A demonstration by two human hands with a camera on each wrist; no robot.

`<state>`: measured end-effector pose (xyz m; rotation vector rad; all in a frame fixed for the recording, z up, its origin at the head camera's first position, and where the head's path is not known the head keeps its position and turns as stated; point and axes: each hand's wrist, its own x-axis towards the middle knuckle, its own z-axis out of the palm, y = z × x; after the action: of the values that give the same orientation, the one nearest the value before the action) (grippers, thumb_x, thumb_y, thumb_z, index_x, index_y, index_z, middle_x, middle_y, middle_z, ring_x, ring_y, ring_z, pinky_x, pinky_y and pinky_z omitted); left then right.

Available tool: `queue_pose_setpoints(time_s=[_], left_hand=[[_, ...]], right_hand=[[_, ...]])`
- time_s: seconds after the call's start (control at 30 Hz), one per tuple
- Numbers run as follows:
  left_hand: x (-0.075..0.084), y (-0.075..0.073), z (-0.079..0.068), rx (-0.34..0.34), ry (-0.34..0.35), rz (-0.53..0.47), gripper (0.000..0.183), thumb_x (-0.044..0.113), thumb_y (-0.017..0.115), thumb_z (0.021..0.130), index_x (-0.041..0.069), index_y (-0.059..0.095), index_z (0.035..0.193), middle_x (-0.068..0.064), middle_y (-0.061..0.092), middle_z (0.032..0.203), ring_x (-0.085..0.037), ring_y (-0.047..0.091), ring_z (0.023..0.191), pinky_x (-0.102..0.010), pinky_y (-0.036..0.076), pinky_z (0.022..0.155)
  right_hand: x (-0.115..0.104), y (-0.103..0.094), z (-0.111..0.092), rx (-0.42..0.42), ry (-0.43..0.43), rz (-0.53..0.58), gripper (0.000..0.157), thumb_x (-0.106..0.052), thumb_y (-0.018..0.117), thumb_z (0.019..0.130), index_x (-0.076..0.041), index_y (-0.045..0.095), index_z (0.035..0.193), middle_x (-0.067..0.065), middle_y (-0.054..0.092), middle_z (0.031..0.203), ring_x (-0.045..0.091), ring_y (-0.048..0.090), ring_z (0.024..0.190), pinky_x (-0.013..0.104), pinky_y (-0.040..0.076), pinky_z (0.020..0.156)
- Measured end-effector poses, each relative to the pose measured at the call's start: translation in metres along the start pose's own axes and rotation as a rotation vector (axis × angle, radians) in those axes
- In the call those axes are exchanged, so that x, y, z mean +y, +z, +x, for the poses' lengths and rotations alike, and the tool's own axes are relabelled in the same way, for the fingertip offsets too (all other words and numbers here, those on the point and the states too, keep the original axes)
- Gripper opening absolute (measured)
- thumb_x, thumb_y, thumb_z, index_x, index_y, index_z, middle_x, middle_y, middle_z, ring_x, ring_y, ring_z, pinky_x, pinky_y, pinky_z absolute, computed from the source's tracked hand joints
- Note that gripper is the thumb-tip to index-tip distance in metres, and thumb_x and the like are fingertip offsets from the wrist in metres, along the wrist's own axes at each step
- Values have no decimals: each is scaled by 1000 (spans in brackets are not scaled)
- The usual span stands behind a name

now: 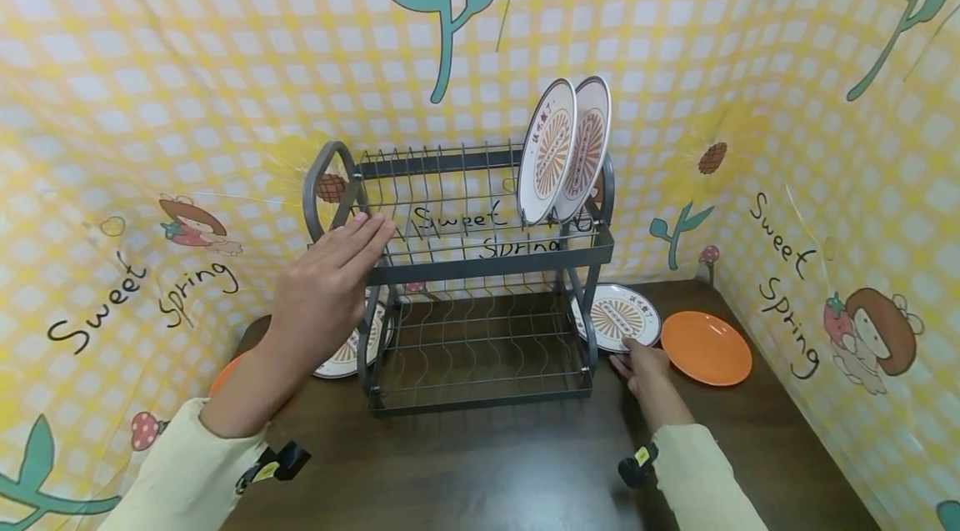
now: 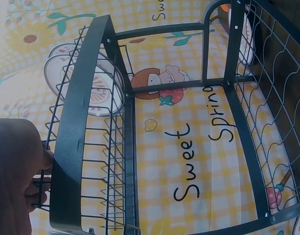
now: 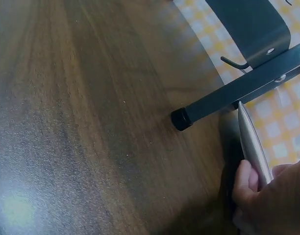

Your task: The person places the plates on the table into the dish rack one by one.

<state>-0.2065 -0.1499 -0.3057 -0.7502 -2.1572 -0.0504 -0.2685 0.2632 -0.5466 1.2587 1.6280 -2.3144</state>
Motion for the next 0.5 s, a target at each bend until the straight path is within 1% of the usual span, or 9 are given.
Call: queue_pose_setpoints(time_s=[0.07,0.13,0.2,0.27,0.37,0.43,0.5], left_hand=[[0,0,0,-1,0,1,58,-14,56,89,8,62,143,-13,64,142,-31,63,130,-46,54,107],[0,0,-1,-1,0,5,58,-14,55,89,9,62,143,-13,64,142,-31,63,130,-47,54,107],[0,0,-1,-2,1,6,59,-14,55,89,9,61,143,-13,64,142,-31,63,130,-46,54,107],[0,0,0,-3,1,7,59,-14,56,89,9,61,143,-13,64,142,-31,63,130,-46,54,107],[0,1,0,-3,0,8,59,-14,56,89,9,62,143,-12,63,142,-31,63,131,-46,54,107],[0,1,0,-2,-1,10,58,-14,56,89,9,62,143,-12,64,142,-30,63,130,-46,54,107],[0,1,0,0,-2,11,58,-14,55,89,9,62,143,-12,64,141,-30,63,130,-46,54,107]], right_hand=[[-1,0,0,-7,-1,-1,58,-13,53,106,-6,31,159,-7,66,69,7,72,68,26,64,84],[-1,0,0,-11,-1,5,57,-11,53,106,-5,33,159,-7,66,68,7,73,69,26,63,84],[-1,0,0,-11,-3,6,56,-9,51,106,-5,33,159,-6,67,69,7,74,69,27,63,85],[-1,-1,0,-9,-17,-15,56,-7,49,107,-5,31,160,-5,67,73,7,74,69,27,63,86],[0,-1,0,-5,-80,-68,58,-6,45,106,-3,28,161,4,70,94,5,71,68,26,63,84],[1,-2,0,-10,-137,-121,57,-6,44,106,1,28,160,11,66,113,3,69,66,23,63,80],[1,-3,0,-12,-189,-165,55,-6,44,106,5,29,158,18,61,126,1,66,65,21,63,75]])
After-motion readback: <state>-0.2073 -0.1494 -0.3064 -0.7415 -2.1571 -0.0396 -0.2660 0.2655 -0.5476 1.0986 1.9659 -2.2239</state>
